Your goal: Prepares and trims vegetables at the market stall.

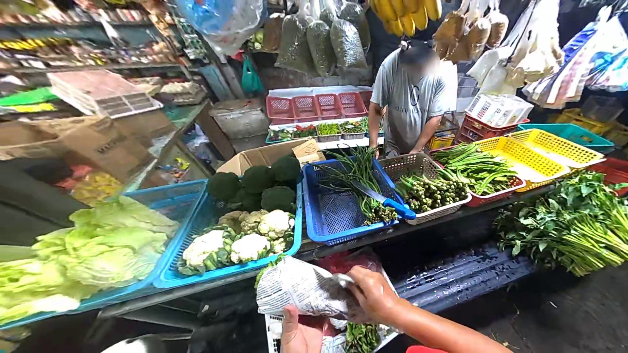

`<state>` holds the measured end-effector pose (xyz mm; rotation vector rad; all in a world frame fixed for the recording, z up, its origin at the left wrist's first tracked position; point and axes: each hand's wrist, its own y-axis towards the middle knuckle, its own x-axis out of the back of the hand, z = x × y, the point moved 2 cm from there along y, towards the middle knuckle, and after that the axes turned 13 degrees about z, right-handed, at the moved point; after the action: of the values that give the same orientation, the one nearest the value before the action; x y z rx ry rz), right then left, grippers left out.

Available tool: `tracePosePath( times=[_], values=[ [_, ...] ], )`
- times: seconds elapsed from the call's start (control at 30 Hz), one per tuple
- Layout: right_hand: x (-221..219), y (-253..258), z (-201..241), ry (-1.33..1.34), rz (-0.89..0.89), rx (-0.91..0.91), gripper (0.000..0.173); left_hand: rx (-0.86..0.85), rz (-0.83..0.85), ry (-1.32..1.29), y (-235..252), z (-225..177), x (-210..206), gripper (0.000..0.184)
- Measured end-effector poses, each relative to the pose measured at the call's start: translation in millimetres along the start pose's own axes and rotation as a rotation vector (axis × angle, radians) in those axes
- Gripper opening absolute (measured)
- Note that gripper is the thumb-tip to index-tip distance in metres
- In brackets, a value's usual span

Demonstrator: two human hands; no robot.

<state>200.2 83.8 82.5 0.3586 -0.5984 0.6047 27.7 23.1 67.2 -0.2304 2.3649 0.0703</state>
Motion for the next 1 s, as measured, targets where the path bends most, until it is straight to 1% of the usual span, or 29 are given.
tracePosePath(
  times=[0.07, 0.13, 0.2, 0.23, 0.33, 0.37, 0.43, 0.53, 0.57, 0.63, 0.7, 0.77, 0.83, 0.87, 0.9, 1.0],
  values=[
    [18, 3, 4, 0.221, -0.056, -0.063, 0.027, -0.047, -0.005, -0.062, 3, -3, -2, 0.085],
    [34, 5, 8, 0.409, -0.134, -0.042, 0.028, -0.095, -0.036, -0.108, 6, -3, -7, 0.081],
    [44, 8, 11, 0.558, -0.192, -0.021, 0.027, -0.072, -0.076, -0.142, 10, -2, -10, 0.071],
    [47, 9, 13, 0.624, -0.217, -0.017, 0.026, -0.032, -0.097, -0.172, 11, -1, -10, 0.068],
    [54, 10, 11, 0.728, -0.294, -0.049, 0.027, 0.071, -0.17, -0.265, 14, 8, -9, 0.083],
    [57, 10, 8, 0.739, -0.317, -0.064, 0.027, 0.067, -0.197, -0.278, 15, 11, -8, 0.085],
    [59, 9, -1, 0.781, -0.369, -0.116, 0.029, 0.025, -0.243, -0.264, 15, 15, -6, 0.082],
    [59, 9, -24, 0.891, -0.436, -0.291, 0.034, -0.068, -0.173, -0.31, 15, 11, -1, 0.082],
    [56, 9, -35, 0.914, -0.409, -0.337, 0.041, -0.087, -0.15, -0.315, 15, 8, -1, 0.082],
    [39, 8, -57, 0.943, -0.277, -0.377, 0.056, -0.118, -0.103, -0.319, 18, 2, 0, 0.083],
    [13, 3, -69, 1.038, -0.079, -0.409, 0.07, -0.127, -0.091, -0.31, 21, -1, -3, 0.082],
    [-9, -3, -68, 1.123, 0.106, -0.404, 0.079, -0.112, -0.084, -0.289, 23, -3, -7, 0.078],
    [-23, -2, -66, 1.214, 0.178, -0.363, 0.1, -0.097, -0.049, -0.284, 25, 0, -7, 0.074],
    [-27, 1, -64, 1.247, 0.174, -0.364, 0.105, -0.089, -0.031, -0.283, 26, 2, -5, 0.073],
    [-28, 4, -59, 1.247, 0.152, -0.377, 0.099, -0.077, -0.022, -0.279, 26, 5, -2, 0.072],
    [-20, 13, -43, 1.15, 0.051, -0.415, 0.05, -0.008, -0.058, -0.299, 28, 16, 4, 0.072]
  ],
)
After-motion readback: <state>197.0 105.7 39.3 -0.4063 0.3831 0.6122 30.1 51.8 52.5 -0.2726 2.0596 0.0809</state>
